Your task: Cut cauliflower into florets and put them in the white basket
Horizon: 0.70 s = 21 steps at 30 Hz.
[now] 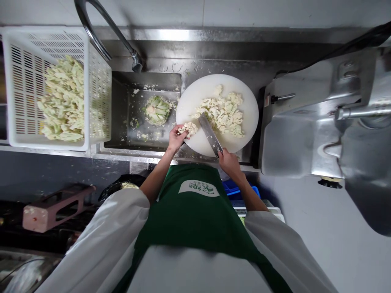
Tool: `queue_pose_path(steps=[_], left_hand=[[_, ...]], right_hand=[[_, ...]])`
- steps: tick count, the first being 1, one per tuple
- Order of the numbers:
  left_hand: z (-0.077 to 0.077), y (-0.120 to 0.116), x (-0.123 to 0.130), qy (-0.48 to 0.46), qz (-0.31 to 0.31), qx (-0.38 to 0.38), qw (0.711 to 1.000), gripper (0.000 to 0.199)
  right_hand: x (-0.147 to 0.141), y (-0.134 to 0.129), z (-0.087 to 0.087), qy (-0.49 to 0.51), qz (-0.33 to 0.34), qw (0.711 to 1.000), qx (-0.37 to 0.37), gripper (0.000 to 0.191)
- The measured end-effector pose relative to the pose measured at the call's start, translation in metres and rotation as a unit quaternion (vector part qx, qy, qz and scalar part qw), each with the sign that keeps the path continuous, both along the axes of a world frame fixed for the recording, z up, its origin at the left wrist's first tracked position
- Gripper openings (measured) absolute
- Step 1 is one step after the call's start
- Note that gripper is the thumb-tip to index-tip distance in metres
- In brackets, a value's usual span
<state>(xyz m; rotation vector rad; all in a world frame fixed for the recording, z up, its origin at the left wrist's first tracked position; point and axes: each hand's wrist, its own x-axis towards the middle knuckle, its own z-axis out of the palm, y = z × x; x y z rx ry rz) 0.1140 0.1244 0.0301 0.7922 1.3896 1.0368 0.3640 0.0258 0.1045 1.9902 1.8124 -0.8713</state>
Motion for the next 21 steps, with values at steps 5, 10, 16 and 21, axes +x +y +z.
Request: queue_pose_path(steps=[5, 10, 16, 21], left_hand=[[-0.005, -0.007, 0.002, 0.012, -0.018, -0.001, 1.0, 0.054], [-0.009, -0.013, 0.006, 0.001, -0.035, -0.006, 0.999, 0.067], [-0.002, -0.015, 0.005, -0.01, -0.031, 0.003, 0.999, 0.068], [-0.003, -0.008, -0.001, -0.05, -0.04, 0.008, 0.998, 0.053]], right_hand=[[0.0, 0.001, 0.001, 0.005, -0.001, 1.0, 0.002, 0.038], [0.0, 0.002, 0.002, 0.002, -0.005, 1.0, 0.004, 0.037], [0.001, 0.001, -0.001, 0.006, -0.005, 1.0, 0.004, 0.039], [0.001, 0.001, -0.003, 0.005, -0.006, 1.0, 0.004, 0.04]])
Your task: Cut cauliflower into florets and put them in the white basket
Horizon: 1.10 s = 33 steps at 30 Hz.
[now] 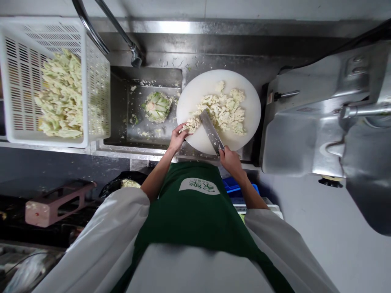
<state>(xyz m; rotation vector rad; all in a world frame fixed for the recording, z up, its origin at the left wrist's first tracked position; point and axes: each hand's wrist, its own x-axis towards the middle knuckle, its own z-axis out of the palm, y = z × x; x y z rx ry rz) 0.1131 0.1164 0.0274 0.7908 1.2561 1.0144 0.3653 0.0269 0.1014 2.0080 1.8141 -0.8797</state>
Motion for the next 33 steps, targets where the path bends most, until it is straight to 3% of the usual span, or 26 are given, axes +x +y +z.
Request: queue_pose_path(steps=[5, 9, 15, 20, 24, 29, 33], left_hand=[[-0.006, 0.001, -0.004, 0.032, 0.007, 0.03, 0.999, 0.061], [-0.01, -0.005, -0.006, 0.071, 0.005, 0.075, 0.995, 0.053], [-0.016, -0.012, -0.01, 0.104, -0.007, 0.068, 0.992, 0.053], [-0.016, -0.013, -0.014, 0.118, 0.026, 0.071, 0.99, 0.051], [-0.014, -0.013, -0.016, 0.09, 0.033, 0.076, 0.993, 0.046], [-0.018, -0.014, -0.015, 0.094, 0.006, 0.081, 0.992, 0.037], [-0.017, -0.019, -0.016, 0.151, -0.004, 0.125, 0.981, 0.025]], right_hand=[[0.001, 0.001, 0.0, 0.003, 0.001, 1.0, 0.004, 0.039], [0.0, -0.005, 0.003, -0.003, 0.002, 1.0, 0.018, 0.041], [-0.027, 0.001, 0.019, 0.03, 0.006, 0.997, 0.067, 0.045], [-0.054, 0.022, 0.027, 0.042, 0.061, 0.996, 0.044, 0.044], [-0.057, 0.022, 0.028, 0.021, 0.087, 0.995, 0.037, 0.045], [-0.067, 0.019, 0.028, 0.001, 0.105, 0.994, 0.016, 0.039], [-0.083, 0.03, 0.02, 0.006, 0.104, 0.995, -0.002, 0.036]])
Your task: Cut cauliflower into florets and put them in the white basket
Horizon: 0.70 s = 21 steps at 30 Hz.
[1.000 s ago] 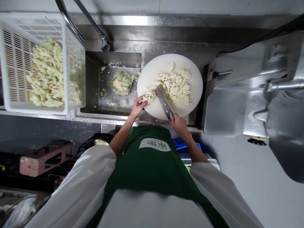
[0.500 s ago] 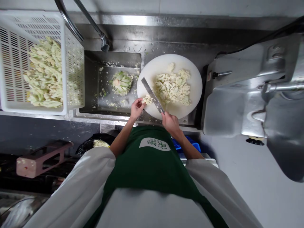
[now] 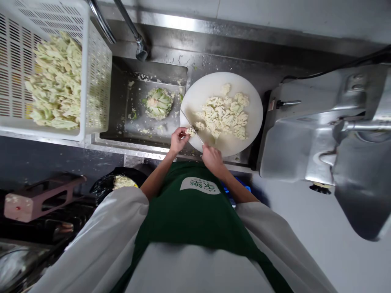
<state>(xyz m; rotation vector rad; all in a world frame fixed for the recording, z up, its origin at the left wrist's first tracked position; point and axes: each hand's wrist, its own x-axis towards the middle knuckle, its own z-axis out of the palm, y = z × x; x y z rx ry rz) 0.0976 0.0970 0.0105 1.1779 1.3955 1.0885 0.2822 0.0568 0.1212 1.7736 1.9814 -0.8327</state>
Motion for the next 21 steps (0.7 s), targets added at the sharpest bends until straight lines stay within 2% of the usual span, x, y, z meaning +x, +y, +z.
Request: queue_pose_path(steps=[5, 10, 15, 18, 21], left_hand=[[0.007, -0.013, -0.002, 0.131, 0.01, 0.077, 0.988, 0.017], [0.007, -0.022, 0.001, 0.134, 0.008, 0.082, 0.988, 0.025], [0.006, -0.02, 0.003, 0.168, -0.007, 0.095, 0.981, 0.029], [0.006, -0.016, 0.019, 0.215, -0.058, 0.127, 0.967, 0.046], [0.003, -0.011, 0.045, 0.204, -0.107, 0.14, 0.963, 0.04]], right_hand=[[0.009, 0.015, -0.008, 0.016, -0.033, 0.999, 0.014, 0.036], [0.014, 0.006, 0.002, 0.021, -0.062, 0.996, 0.054, 0.039], [0.012, -0.006, 0.008, 0.063, -0.115, 0.987, 0.094, 0.038], [0.032, -0.013, 0.005, 0.079, -0.183, 0.968, 0.15, 0.04], [0.061, -0.021, -0.002, 0.071, -0.242, 0.947, 0.198, 0.042]])
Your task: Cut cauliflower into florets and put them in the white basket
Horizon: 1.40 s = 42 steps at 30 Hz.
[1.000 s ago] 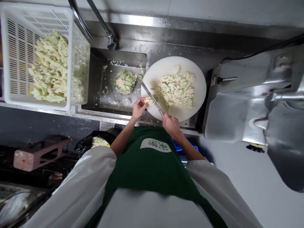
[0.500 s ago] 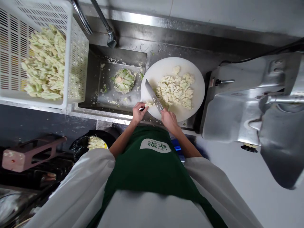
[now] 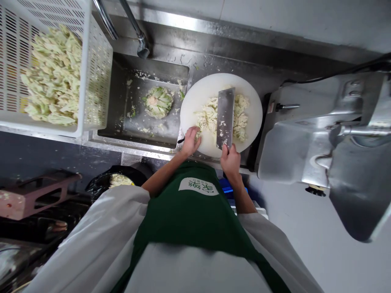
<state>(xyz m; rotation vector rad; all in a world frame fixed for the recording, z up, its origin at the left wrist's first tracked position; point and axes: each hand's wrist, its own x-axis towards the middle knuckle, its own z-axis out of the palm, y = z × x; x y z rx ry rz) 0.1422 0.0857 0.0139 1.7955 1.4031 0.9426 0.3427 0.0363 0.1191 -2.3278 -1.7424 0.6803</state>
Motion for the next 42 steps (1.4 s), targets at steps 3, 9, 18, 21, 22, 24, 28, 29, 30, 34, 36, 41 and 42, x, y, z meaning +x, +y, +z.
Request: queue_pose_path(steps=[3, 9, 18, 21, 22, 24, 28, 29, 30, 34, 36, 41, 42], left_hand=[[-0.001, 0.005, 0.021, -0.032, 0.013, 0.005, 0.999, 0.042], [0.007, 0.039, 0.022, 0.028, 0.081, 0.015, 0.996, 0.061], [0.008, 0.08, -0.008, -0.146, 0.098, -0.105, 0.979, 0.021], [0.005, 0.074, -0.016, -0.191, 0.1, -0.142, 0.966, 0.02], [0.004, 0.073, -0.018, -0.19, 0.095, -0.146, 0.966, 0.022], [0.006, 0.071, -0.021, -0.171, 0.076, -0.133, 0.973, 0.035], [0.017, 0.072, -0.028, -0.105, -0.045, -0.102, 0.988, 0.047], [0.019, 0.073, -0.029, -0.092, -0.079, -0.104, 0.987, 0.044], [0.02, 0.074, -0.029, -0.084, -0.1, -0.107, 0.986, 0.041], [0.015, 0.071, -0.026, -0.115, -0.06, -0.131, 0.983, 0.042], [0.009, 0.066, -0.021, -0.147, -0.022, -0.143, 0.979, 0.042], [0.0, 0.057, -0.011, -0.194, 0.062, -0.172, 0.964, 0.043], [0.0, 0.056, -0.01, -0.201, 0.074, -0.177, 0.961, 0.043]], right_hand=[[0.022, -0.01, -0.006, -0.001, -0.04, 0.999, 0.013, 0.041], [0.032, -0.028, -0.013, 0.034, -0.086, 0.996, 0.016, 0.036], [0.025, -0.035, -0.014, 0.054, -0.105, 0.993, -0.03, 0.033], [0.022, -0.032, -0.013, 0.046, -0.093, 0.994, -0.043, 0.033], [0.022, -0.03, -0.013, 0.043, -0.087, 0.994, -0.046, 0.032], [0.02, -0.028, -0.012, 0.041, -0.074, 0.995, -0.048, 0.032], [0.02, -0.025, -0.009, 0.03, -0.053, 0.997, -0.045, 0.034], [0.021, -0.026, -0.008, 0.024, -0.049, 0.997, -0.046, 0.034], [0.021, -0.026, -0.007, 0.017, -0.046, 0.998, -0.048, 0.034], [0.018, -0.026, -0.004, 0.001, -0.02, 0.998, -0.057, 0.035], [0.012, -0.024, -0.003, -0.001, 0.001, 0.998, -0.064, 0.036], [-0.009, -0.016, -0.001, 0.013, 0.055, 0.993, -0.101, 0.038], [-0.012, -0.016, 0.0, 0.014, 0.064, 0.992, -0.111, 0.039]])
